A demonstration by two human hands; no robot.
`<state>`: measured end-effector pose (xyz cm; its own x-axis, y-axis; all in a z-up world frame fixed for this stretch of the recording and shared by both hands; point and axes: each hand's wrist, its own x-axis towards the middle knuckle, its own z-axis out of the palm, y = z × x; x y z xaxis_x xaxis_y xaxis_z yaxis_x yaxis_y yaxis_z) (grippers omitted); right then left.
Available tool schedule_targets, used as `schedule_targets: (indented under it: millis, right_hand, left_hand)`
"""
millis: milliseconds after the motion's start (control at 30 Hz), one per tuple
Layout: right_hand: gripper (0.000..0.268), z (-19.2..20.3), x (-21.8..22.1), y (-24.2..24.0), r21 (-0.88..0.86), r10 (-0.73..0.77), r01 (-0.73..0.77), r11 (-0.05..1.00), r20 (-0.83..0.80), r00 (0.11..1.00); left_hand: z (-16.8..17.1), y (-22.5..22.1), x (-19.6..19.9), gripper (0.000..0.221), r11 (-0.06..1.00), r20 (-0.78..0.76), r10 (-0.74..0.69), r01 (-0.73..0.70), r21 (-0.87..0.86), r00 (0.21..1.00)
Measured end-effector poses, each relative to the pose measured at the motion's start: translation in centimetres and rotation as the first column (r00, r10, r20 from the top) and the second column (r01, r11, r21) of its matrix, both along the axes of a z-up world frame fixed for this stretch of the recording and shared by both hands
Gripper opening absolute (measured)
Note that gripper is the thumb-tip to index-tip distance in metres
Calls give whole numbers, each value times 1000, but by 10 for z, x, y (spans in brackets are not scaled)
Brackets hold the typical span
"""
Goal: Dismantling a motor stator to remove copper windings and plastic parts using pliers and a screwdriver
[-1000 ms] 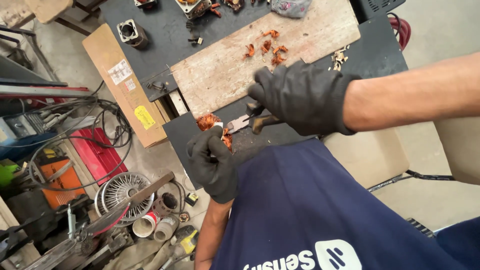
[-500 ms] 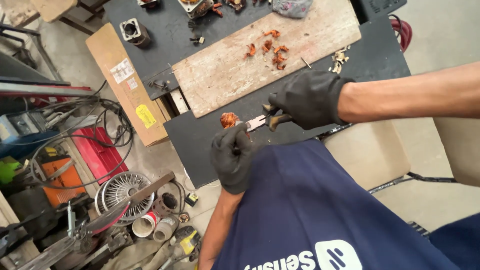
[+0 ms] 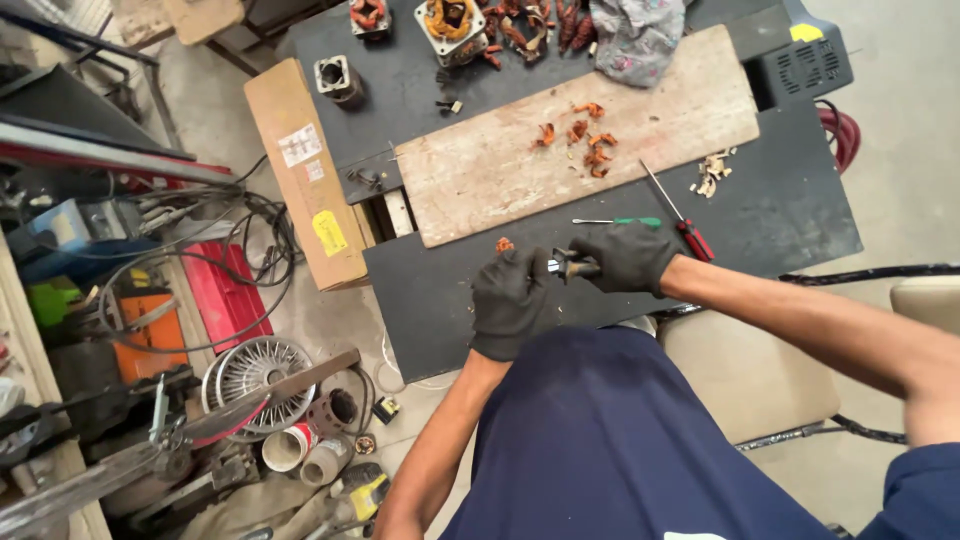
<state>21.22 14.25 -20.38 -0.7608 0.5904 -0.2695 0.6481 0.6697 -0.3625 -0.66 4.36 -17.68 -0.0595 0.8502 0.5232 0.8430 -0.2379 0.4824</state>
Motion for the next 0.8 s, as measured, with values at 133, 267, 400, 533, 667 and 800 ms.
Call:
schedule_targets:
  millis: [133, 267, 400, 533, 667, 800]
  right_hand:
    - [32, -45, -3, -6, -86, -10, 5, 996, -63, 998]
    - [26, -52, -12, -10, -119, 21, -35, 992, -121, 992]
    - [20, -8, -9, -27, -237, -82, 49, 970, -130, 988]
    - [36, -44, 14, -51, -365, -418, 373, 853, -48, 907]
    - [52, -71, 29, -49, -178, -437, 427, 886, -19, 899]
    - [76, -131, 44, -59, 1, -366, 367, 930, -49, 929]
  left_hand:
    - [-29, -3, -6, 26, 998, -38, 14, -17, -63, 999]
    - [-48, -12, -19, 29, 935, 391, 238, -101, -339, 889]
    - [-49, -21, -42, 24, 615, 489, 710, -108, -781, 506]
    - [5, -32, -40, 26, 657, 640, 753, -194, -728, 149]
    - [59, -37, -32, 29, 753, 758, 647, -217, -621, 76]
    - [83, -46, -28, 27, 913, 910, 385, -207, -351, 152]
